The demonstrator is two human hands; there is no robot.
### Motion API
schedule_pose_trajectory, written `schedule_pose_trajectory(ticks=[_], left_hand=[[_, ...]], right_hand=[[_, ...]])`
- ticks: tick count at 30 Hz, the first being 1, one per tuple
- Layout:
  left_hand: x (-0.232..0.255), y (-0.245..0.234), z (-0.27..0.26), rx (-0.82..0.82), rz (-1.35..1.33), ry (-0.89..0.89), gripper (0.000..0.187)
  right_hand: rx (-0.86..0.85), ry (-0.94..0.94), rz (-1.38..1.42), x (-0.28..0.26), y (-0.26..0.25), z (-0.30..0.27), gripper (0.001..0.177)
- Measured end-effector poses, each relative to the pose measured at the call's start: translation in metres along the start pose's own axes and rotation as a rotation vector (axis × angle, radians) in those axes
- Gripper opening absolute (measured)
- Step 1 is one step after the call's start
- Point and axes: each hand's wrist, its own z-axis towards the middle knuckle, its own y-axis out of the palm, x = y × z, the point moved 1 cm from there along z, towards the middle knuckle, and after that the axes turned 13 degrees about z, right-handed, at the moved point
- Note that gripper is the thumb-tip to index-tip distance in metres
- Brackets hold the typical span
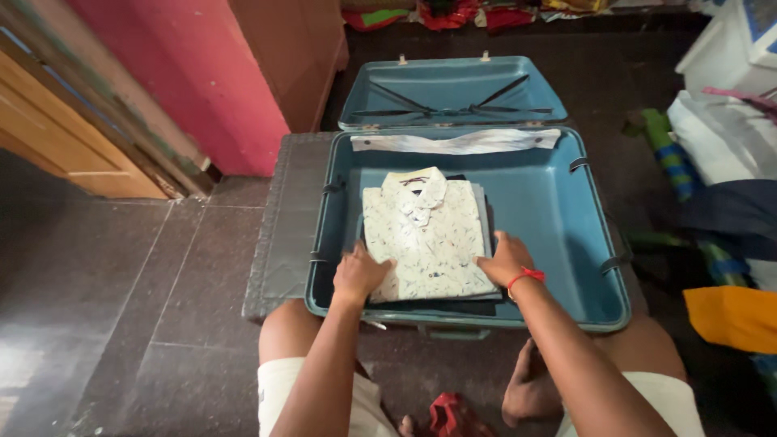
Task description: The person packs folded clothes into a blue suitcase. They pick up various shirts and pants from a bed, place them into the suitcase, and arrange them neatly by hand.
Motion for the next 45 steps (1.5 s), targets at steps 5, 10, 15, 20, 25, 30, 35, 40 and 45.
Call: schedule_pose_trajectory(ticks=[5,10,15,20,25,30,35,40,45], left_hand=[[-0.01,0.003,-0.016,-0.065,-0.053,0.076,0.078],[-0.017,0.014,0.012,-0.061,-0.091,0.154,0.071],[-0.023,-0.006,0.009,0.024,0.033,0.171,0.086],[-0.018,-0.009,-0.025,-0.234,0.08,0.218,0.092],[-0.03,0.005,-0.015,-0.15,-0.06,0.128,0.109],[-0.041,0.008,-0.009,0.063,-0.172,0.148,0.106],[-0.025,-0.012,-0.018,-0.31,-0.661,-0.159,0.086],[-0.019,-0.024,-0.012,-0.431,-0.787,-0.149,0.093],[-0.018,-0.02,-0.002,-0.427,-1.05,-0.211,0.099]], right_hand=[[-0.034,-0.265,-0.009,-0.025,-0.003,-0.018,0.059],[-0.01,-0.147,-0.057,-0.025,-0.01,-0.02,0.05],[-0.069,-0.108,-0.012,0.001,0.005,0.002,0.053],[-0.18,0.097,0.121,-0.007,-0.008,-0.004,0.055],[-0.135,0.14,0.234,0.005,-0.001,0.0,0.057],[-0.136,0.164,0.234,0.012,0.014,0.013,0.054],[-0.284,0.309,0.632,0.025,0.012,0.024,0.041],[-0.362,0.463,0.94,0.02,0.011,0.043,0.036],[-0.514,0.467,1.165,0.004,0.016,0.072,0.039]])
